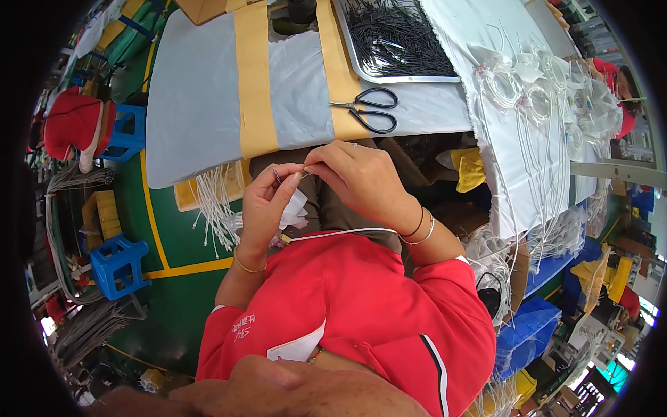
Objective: Assembling and cutting wire harnesses at an electronics factory workbench.
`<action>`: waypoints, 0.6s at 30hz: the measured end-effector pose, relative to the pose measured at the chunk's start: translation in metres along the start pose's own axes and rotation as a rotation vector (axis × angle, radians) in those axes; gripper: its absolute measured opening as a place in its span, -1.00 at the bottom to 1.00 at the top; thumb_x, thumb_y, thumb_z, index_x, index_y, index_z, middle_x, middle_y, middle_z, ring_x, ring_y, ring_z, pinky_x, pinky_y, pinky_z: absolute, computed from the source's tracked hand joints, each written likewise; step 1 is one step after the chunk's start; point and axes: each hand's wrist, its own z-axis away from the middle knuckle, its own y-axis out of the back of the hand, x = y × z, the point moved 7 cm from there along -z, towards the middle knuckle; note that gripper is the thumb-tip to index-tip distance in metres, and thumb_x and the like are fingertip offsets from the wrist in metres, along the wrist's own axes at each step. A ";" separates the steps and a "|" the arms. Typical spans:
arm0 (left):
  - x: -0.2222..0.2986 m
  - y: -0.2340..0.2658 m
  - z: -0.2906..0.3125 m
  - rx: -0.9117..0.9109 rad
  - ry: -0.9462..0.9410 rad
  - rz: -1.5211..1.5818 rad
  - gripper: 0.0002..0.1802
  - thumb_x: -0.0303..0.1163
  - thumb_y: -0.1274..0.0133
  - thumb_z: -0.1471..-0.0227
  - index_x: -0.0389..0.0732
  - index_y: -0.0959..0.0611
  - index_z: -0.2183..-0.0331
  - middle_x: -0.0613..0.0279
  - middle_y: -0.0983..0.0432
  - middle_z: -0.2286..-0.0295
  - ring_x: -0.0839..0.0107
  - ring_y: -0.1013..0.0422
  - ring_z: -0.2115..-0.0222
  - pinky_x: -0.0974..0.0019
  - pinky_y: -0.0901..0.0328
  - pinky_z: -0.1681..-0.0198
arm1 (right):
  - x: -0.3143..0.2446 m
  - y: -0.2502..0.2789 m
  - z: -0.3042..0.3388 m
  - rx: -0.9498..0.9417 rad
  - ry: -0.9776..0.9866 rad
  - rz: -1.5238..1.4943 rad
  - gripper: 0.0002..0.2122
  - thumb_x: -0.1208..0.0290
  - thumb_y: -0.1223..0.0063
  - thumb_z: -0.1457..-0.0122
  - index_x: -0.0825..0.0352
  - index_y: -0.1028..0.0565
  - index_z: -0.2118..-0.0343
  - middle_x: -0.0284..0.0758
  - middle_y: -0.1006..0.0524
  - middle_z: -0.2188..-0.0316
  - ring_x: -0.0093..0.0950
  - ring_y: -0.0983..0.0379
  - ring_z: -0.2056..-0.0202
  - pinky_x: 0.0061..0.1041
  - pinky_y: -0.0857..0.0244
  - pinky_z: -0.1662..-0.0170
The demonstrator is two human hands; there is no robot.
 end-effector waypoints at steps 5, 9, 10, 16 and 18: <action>0.000 0.000 0.000 -0.005 0.039 0.020 -0.82 -0.49 -0.12 -0.17 -0.27 -0.68 0.17 0.49 -0.38 0.46 0.74 -0.19 0.49 0.59 -0.10 0.43 | 0.002 -0.001 -0.001 -0.067 0.007 0.040 -0.87 0.50 -0.26 -0.04 0.27 -0.56 0.33 -0.35 -0.58 0.46 -0.38 -0.54 0.47 -0.49 -0.38 0.41; 0.001 -0.002 0.001 -0.028 0.118 0.088 -0.80 -0.48 -0.11 -0.18 -0.30 -0.67 0.15 0.50 -0.40 0.43 0.74 -0.20 0.48 0.59 -0.13 0.43 | 0.004 -0.004 0.000 -0.122 0.015 0.108 -0.87 0.48 -0.27 -0.04 0.27 -0.56 0.33 -0.35 -0.59 0.46 -0.38 -0.54 0.47 -0.48 -0.38 0.42; 0.001 -0.002 0.002 -0.026 0.140 0.113 -0.80 -0.47 -0.10 -0.19 -0.30 -0.66 0.15 0.50 -0.40 0.44 0.75 -0.19 0.49 0.60 -0.12 0.44 | 0.003 -0.002 0.000 -0.082 0.007 0.086 -0.87 0.49 -0.27 -0.04 0.27 -0.56 0.33 -0.35 -0.59 0.46 -0.38 -0.55 0.48 -0.48 -0.38 0.43; -0.005 0.002 0.002 -0.009 0.254 0.233 -0.78 -0.43 -0.08 -0.21 -0.29 -0.65 0.12 0.54 -0.39 0.50 0.80 -0.15 0.54 0.63 -0.03 0.52 | 0.002 -0.004 0.006 0.029 -0.084 -0.041 -0.87 0.53 -0.27 -0.05 0.32 -0.54 0.34 -0.34 -0.59 0.47 -0.43 -0.57 0.50 -0.53 -0.38 0.45; -0.009 0.003 0.002 -0.011 0.246 0.248 -0.78 -0.43 -0.08 -0.21 -0.28 -0.65 0.12 0.55 -0.38 0.51 0.81 -0.14 0.55 0.63 0.00 0.53 | 0.002 -0.011 0.011 0.018 -0.116 -0.067 -0.87 0.54 -0.27 -0.06 0.33 -0.53 0.34 -0.33 -0.59 0.48 -0.45 -0.58 0.50 -0.55 -0.38 0.45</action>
